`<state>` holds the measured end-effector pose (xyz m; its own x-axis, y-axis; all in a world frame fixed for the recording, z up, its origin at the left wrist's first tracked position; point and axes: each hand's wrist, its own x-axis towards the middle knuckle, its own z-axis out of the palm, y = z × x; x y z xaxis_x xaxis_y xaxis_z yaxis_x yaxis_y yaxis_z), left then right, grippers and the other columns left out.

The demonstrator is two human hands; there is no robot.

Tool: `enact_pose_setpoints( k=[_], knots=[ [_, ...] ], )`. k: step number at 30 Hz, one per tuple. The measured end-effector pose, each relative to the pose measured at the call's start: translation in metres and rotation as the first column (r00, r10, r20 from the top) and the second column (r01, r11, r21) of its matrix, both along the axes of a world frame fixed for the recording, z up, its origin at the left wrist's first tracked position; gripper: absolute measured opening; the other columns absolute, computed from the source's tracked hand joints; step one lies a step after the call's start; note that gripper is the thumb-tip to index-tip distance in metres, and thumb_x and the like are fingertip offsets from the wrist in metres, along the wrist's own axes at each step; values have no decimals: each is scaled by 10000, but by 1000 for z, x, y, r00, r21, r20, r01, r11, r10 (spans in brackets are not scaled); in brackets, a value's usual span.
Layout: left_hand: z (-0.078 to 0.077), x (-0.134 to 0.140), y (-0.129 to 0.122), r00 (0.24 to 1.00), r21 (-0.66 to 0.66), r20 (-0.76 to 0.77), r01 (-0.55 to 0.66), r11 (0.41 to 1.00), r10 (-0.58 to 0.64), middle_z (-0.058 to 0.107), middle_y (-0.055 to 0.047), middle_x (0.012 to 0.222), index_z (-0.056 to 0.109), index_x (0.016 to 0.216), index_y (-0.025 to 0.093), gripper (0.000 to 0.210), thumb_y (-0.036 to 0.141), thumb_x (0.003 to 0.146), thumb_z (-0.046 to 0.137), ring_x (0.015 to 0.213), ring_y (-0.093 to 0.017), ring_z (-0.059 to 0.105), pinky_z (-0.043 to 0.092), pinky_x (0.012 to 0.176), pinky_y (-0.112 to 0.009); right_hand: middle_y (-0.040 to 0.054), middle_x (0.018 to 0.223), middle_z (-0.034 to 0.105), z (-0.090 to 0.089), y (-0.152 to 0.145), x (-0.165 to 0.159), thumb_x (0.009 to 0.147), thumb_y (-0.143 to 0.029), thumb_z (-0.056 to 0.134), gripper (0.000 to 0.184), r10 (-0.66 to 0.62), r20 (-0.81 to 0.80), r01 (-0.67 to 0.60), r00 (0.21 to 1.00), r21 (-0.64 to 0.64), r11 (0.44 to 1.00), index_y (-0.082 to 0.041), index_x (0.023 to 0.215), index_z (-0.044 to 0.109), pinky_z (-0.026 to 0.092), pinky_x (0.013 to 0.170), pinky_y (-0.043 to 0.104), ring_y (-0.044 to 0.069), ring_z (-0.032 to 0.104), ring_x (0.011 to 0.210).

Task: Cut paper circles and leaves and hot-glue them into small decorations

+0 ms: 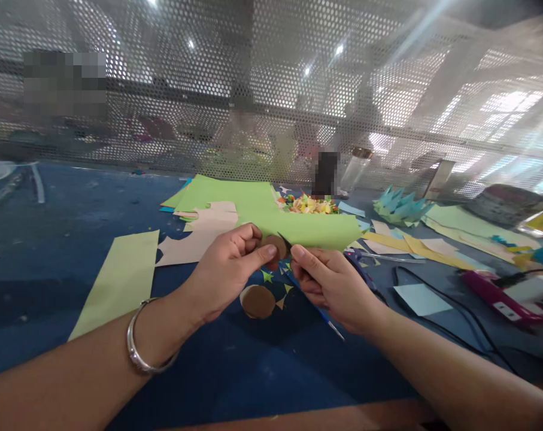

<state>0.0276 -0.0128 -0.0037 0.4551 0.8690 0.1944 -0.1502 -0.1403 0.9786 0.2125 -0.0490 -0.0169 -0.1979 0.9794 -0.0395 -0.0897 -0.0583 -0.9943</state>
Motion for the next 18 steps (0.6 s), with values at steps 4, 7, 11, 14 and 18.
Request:
enact_pose_setpoints(
  k=[4,7,11,14,18],
  knots=[
    [0,0,-1,999,-33,39,16,999,-14,665,-11,817,623,916,149,115,250,893,674,781,-129,592,456,782,-259,-109,523,223,0,1,1,929,-565,622,469,6,6,-6,1000,20,1000,-184,683,502,111,385,188,42,145,444],
    [0,1,-2,999,-42,41,4,999,-2,662,-10,800,616,889,153,106,250,900,658,771,-130,586,452,771,-260,-110,520,224,0,0,1,926,-561,628,470,5,14,-5,1000,24,1000,-182,677,504,110,387,191,40,142,443],
    [1,2,-2,999,-44,24,-27,999,28,660,-8,775,623,869,155,113,258,897,658,753,-131,584,451,756,-262,-113,515,217,1,0,1,920,-558,638,475,3,31,-4,1000,35,999,-181,666,500,108,391,193,38,140,440],
    [2,2,-2,999,-41,17,-37,998,38,661,2,762,642,868,159,111,263,884,678,744,-128,584,449,741,-251,-114,515,216,2,0,2,917,-560,642,484,3,47,-5,999,41,999,-180,655,495,107,392,195,37,141,439],
    [3,2,-2,998,-40,25,-54,998,55,664,12,757,659,849,169,87,248,862,693,727,-123,579,454,721,-241,-112,515,225,0,1,4,926,-560,630,480,15,51,-18,999,47,999,-181,661,499,121,399,200,40,156,436]
  ],
)
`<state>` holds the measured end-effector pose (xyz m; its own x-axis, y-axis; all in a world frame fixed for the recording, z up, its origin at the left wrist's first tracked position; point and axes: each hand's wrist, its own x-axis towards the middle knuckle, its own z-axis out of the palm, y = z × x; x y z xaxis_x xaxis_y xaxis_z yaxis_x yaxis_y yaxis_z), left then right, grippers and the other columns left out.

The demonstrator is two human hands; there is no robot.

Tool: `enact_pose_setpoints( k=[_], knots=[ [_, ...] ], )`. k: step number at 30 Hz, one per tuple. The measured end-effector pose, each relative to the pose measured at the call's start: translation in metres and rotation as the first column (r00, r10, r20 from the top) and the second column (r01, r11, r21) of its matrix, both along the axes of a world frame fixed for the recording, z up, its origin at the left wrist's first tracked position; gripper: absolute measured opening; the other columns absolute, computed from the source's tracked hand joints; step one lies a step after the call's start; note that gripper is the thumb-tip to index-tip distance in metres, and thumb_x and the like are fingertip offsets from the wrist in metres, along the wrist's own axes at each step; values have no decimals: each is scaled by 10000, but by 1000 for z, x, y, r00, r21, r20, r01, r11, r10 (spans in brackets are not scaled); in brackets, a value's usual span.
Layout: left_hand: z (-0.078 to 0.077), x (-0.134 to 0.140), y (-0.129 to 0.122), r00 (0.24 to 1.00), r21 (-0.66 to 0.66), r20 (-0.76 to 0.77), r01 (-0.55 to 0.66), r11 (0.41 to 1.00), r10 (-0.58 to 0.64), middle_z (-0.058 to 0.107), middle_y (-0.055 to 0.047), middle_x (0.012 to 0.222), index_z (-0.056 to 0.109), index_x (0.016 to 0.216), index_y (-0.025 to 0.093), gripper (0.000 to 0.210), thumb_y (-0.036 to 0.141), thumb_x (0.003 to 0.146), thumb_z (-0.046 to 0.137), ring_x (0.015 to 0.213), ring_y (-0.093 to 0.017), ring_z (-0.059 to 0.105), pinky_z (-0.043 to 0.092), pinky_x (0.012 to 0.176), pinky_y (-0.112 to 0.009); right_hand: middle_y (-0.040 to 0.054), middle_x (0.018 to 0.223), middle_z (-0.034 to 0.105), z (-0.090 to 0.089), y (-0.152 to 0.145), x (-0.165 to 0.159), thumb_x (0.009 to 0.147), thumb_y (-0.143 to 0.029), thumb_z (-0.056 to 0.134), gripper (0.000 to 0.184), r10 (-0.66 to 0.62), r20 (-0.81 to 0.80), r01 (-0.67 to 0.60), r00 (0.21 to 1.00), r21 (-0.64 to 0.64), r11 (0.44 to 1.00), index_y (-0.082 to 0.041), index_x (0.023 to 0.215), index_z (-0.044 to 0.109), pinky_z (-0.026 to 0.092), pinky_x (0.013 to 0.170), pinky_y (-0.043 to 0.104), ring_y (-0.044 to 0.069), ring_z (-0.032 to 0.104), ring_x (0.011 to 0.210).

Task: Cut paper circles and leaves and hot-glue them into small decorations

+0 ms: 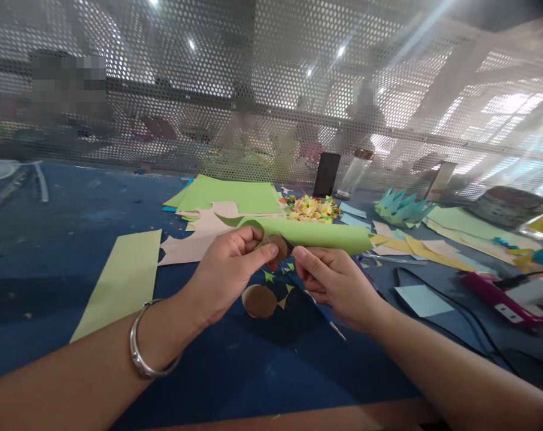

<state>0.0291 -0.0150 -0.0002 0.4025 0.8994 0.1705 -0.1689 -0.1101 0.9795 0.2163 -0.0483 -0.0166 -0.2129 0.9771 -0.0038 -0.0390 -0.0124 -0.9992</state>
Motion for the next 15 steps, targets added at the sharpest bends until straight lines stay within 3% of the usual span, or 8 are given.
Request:
enact_pose_setpoints(
  k=[6,15],
  knots=[
    [0,-1,1,997,71,-41,-60,996,64,663,3,775,697,853,173,95,266,864,688,734,-135,569,457,734,-256,-112,513,226,0,1,2,920,-570,631,479,-2,25,1,1000,26,1000,-187,665,498,124,399,205,45,162,434],
    [-2,-1,1,994,46,-10,-112,993,113,694,-17,847,749,873,178,94,259,833,725,749,-133,550,437,717,-263,-112,514,230,3,1,2,931,-561,618,474,0,55,-2,999,46,999,-193,665,484,125,403,212,47,170,436]
  ],
)
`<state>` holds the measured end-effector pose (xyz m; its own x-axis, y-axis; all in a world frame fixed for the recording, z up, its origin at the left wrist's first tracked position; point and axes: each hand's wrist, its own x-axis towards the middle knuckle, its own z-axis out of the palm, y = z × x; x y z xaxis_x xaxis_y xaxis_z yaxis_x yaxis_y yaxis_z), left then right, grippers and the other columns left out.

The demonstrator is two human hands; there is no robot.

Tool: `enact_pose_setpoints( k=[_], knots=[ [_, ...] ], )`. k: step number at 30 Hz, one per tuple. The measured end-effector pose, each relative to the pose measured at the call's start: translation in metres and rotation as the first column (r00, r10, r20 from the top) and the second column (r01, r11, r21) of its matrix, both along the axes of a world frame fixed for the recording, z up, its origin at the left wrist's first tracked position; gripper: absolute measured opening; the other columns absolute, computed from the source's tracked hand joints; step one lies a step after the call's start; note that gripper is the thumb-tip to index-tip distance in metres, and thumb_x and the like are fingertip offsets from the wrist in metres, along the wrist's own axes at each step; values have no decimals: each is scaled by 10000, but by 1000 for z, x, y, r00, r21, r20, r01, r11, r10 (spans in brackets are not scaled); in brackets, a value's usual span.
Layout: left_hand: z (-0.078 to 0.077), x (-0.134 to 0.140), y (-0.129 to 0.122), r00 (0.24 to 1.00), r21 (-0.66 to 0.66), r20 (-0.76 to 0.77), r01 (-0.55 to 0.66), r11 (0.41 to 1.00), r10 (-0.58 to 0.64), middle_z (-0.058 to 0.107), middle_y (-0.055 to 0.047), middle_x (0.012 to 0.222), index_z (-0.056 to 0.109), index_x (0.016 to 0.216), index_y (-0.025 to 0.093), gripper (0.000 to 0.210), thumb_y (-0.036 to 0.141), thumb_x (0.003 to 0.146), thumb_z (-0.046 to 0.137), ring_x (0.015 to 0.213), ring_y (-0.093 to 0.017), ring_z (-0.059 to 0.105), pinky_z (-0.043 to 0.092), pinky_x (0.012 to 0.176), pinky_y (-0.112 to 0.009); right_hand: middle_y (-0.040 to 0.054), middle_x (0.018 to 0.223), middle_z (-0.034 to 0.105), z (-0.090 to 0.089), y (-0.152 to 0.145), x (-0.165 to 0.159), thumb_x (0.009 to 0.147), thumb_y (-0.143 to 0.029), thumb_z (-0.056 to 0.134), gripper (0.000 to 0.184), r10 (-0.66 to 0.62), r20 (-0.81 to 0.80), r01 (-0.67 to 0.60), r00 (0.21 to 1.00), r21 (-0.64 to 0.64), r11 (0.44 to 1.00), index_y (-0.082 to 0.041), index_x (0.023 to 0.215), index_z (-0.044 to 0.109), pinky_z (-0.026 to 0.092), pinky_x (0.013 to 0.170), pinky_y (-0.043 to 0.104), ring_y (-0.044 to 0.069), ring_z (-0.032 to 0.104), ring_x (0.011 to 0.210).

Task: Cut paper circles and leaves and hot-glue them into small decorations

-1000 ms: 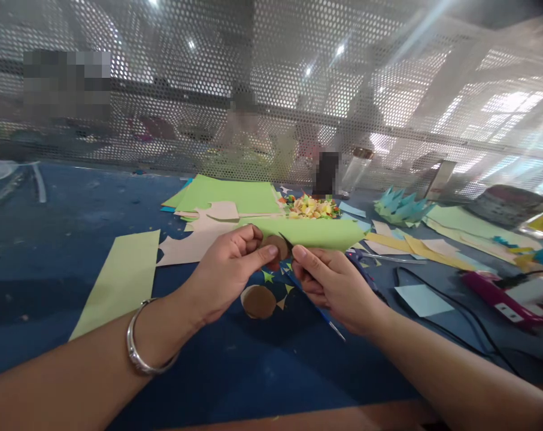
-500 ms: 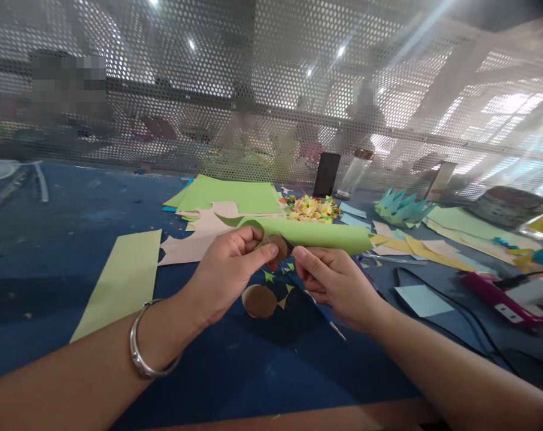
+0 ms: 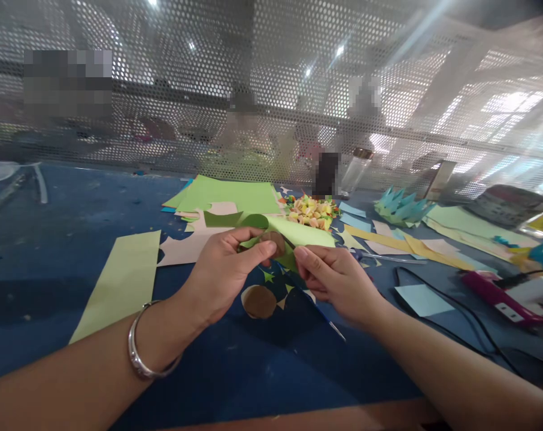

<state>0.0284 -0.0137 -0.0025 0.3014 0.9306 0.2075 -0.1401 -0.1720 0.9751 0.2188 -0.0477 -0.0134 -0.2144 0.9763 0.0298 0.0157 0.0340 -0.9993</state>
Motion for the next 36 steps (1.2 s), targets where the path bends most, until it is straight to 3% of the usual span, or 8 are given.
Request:
enact_pose_setpoints(
  k=[12,16,20,28,36],
  knots=[
    [6,0,-2,997,10,-50,-55,998,56,706,2,794,779,823,213,50,243,794,751,707,-126,551,450,689,-251,-114,516,225,5,-2,2,901,-616,618,504,15,59,-18,998,57,998,-204,651,468,127,394,219,52,161,437],
    [7,-2,-2,997,55,-73,-30,998,34,735,-4,864,784,850,235,68,266,811,738,812,-158,616,491,790,-277,-95,536,255,5,-2,6,933,-608,575,492,-15,172,-8,985,133,991,-209,662,474,150,407,236,66,195,447],
    [7,-4,-4,993,101,-105,-38,994,48,729,-17,850,776,816,234,71,285,815,726,814,-182,627,508,778,-299,-80,569,254,5,-1,11,960,-601,533,505,-29,266,-29,963,211,977,-219,650,415,173,430,254,81,211,474],
    [10,-3,-7,990,49,-128,-49,998,55,689,-11,725,760,751,218,72,279,786,742,709,-160,601,497,679,-271,-58,605,310,8,1,13,998,-558,484,497,-94,433,-60,896,329,943,-215,654,383,222,490,268,90,298,517],
    [9,-2,-6,997,-7,-77,7,1000,-7,706,-20,741,755,772,214,69,273,803,737,707,-161,650,498,634,-260,-54,593,326,12,-1,16,1014,-513,475,481,-149,510,-86,847,408,909,-210,648,403,247,526,277,102,320,544]
  ],
)
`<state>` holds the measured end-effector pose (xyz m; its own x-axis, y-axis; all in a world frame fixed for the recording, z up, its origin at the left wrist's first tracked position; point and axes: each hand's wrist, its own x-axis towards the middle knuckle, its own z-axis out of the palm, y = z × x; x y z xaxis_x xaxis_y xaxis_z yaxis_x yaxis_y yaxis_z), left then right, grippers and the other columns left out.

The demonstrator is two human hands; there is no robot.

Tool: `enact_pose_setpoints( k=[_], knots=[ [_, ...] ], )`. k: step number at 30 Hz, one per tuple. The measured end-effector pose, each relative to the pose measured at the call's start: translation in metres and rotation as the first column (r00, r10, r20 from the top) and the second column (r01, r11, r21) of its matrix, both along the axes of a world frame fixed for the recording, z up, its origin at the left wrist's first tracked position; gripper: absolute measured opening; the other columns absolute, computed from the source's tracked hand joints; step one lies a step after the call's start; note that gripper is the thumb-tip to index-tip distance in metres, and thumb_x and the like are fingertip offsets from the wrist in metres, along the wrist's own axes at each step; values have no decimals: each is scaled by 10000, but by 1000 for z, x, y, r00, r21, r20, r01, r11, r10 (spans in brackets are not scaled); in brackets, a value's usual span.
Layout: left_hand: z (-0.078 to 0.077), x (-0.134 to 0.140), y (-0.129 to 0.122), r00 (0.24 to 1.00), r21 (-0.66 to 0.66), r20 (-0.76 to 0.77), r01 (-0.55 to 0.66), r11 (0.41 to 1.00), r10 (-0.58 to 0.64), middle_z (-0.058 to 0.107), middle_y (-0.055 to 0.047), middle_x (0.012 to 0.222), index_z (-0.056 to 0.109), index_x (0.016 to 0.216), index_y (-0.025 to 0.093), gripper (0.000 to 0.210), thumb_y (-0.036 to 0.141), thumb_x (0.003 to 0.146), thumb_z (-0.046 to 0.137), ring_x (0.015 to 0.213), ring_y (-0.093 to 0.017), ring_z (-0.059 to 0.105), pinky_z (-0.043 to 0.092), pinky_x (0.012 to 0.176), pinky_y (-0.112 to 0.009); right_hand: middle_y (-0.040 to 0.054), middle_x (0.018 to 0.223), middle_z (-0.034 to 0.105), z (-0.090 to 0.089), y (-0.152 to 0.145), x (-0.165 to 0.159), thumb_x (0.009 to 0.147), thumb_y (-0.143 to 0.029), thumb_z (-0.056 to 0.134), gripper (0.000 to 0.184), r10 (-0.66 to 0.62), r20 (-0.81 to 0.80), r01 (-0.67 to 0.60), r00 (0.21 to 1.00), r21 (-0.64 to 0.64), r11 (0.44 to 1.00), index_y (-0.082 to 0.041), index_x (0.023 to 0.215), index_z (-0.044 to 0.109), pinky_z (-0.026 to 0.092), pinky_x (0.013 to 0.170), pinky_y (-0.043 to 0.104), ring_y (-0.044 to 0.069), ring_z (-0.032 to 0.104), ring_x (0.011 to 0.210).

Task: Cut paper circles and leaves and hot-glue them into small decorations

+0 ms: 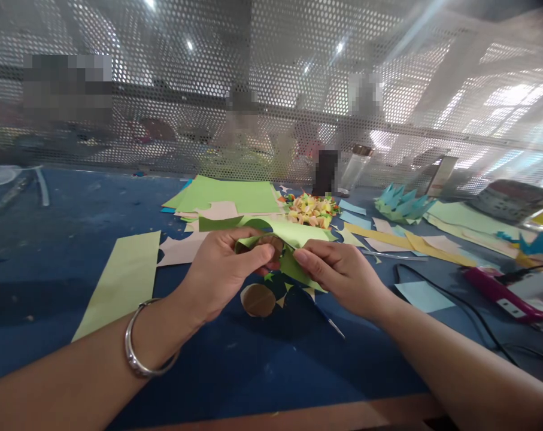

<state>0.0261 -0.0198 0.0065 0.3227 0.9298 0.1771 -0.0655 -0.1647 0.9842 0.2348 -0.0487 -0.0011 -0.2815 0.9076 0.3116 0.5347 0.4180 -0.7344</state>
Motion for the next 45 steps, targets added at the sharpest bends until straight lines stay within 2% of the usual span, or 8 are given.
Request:
enact_pose_setpoints(
  k=[8,19,26,32,45],
  knots=[
    [-3,-2,3,1000,32,-22,-9,999,10,700,-12,719,766,778,243,58,273,809,727,660,-154,613,410,542,-251,-37,642,333,5,2,4,1019,-494,463,473,4,74,-10,997,74,997,-209,652,376,271,564,283,119,326,599],
    [5,-5,4,996,104,-78,56,993,-48,671,-11,724,760,743,247,70,261,804,727,662,-151,577,416,572,-264,-43,628,333,6,2,7,1017,-484,472,455,5,122,-20,992,128,992,-212,663,384,271,542,276,113,310,579],
    [2,-5,5,996,45,-61,60,997,-57,680,-12,701,752,750,242,52,277,788,743,646,-157,594,411,554,-265,-47,610,325,6,2,6,1014,-480,473,453,-11,157,-16,988,172,985,-217,660,367,262,528,271,109,299,564],
    [-1,-6,7,997,16,-28,78,997,-78,672,0,688,765,754,235,41,255,789,762,635,-132,573,392,556,-251,-47,615,334,5,1,8,1016,-481,474,451,-6,166,-21,986,160,987,-215,664,381,267,522,268,108,294,565],
    [-2,-5,7,991,-67,10,137,988,-136,697,-15,797,772,819,205,38,220,785,766,678,-114,570,431,596,-225,-52,610,316,6,2,9,1018,-470,481,453,4,166,-33,986,168,985,-213,663,368,259,515,265,103,280,567]
  ],
)
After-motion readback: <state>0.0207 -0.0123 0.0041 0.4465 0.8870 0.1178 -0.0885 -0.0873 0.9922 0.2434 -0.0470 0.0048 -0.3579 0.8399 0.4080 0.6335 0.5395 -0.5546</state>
